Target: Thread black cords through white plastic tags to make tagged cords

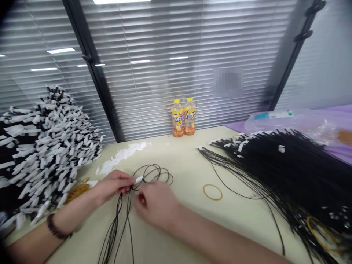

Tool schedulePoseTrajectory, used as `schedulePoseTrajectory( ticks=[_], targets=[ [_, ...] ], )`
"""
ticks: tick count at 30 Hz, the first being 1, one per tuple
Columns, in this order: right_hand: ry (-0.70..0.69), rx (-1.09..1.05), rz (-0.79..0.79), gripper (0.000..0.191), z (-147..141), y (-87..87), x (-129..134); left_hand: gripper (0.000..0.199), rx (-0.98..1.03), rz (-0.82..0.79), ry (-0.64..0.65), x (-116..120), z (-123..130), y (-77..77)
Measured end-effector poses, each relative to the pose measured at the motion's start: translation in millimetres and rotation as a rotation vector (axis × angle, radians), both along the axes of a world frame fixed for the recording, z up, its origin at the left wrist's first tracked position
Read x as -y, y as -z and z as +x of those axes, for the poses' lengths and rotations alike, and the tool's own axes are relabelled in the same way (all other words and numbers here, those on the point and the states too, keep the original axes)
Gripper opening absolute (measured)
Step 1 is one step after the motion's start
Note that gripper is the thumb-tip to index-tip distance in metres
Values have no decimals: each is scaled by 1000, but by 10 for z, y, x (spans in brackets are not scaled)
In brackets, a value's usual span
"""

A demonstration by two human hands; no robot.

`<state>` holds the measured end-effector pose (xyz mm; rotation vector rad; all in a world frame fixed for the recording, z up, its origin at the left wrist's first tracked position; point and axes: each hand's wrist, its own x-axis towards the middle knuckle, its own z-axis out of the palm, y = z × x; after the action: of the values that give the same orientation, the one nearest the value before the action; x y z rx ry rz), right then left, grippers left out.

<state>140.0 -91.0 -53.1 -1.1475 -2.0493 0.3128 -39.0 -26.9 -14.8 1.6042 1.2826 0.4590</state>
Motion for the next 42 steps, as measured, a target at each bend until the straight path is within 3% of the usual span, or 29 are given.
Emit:
schedulePoseTrajectory(
  ticks=[3,6,12,14,17,20,22,25,28,34,36,38,40,42],
  targets=[
    [-31,63,-101,24,-185,-14,81,33,26,3,-28,5,8,0],
    [-8,58,-164,17,-275,-41,92,34,70,-7,-60,6,16,-19],
    [89,119,-176,8,-169,-79,49,31,180,-97,-134,-47,-1,-26],
    [-15,-2,-276,14,-56,-172,23,30,187,-124,-191,-72,-13,-24],
    [-266,-372,-622,30,181,-451,-7,30,197,-145,-262,-106,-31,-23],
    [-421,-692,-750,15,486,-775,-16,33,195,-146,-272,-128,-44,-26],
    [-460,-886,-693,16,696,-929,-23,34,182,-150,-268,-130,-48,-34],
    [-368,-1059,-432,18,932,-1023,-54,33,169,-162,-238,-117,-49,-59],
    [-270,-1114,-291,18,1026,-1003,-118,31,155,-170,-194,-95,-42,-87],
    [-195,-1403,-198,11,1011,-871,-296,31,135,-188,-175,-84,-23,-88],
    [-142,-1384,-162,13,943,-776,-338,32,140,-187,-168,-93,-24,-76],
    [-6,-1166,-61,13,797,-622,-352,32,147,-184,-159,-100,-25,-67],
    [113,-801,-7,14,577,-418,-331,32,144,-187,-154,-100,-23,-66],
    [53,-540,-126,21,336,-203,-284,33,133,-192,-156,-92,-16,-73]
  ],
)
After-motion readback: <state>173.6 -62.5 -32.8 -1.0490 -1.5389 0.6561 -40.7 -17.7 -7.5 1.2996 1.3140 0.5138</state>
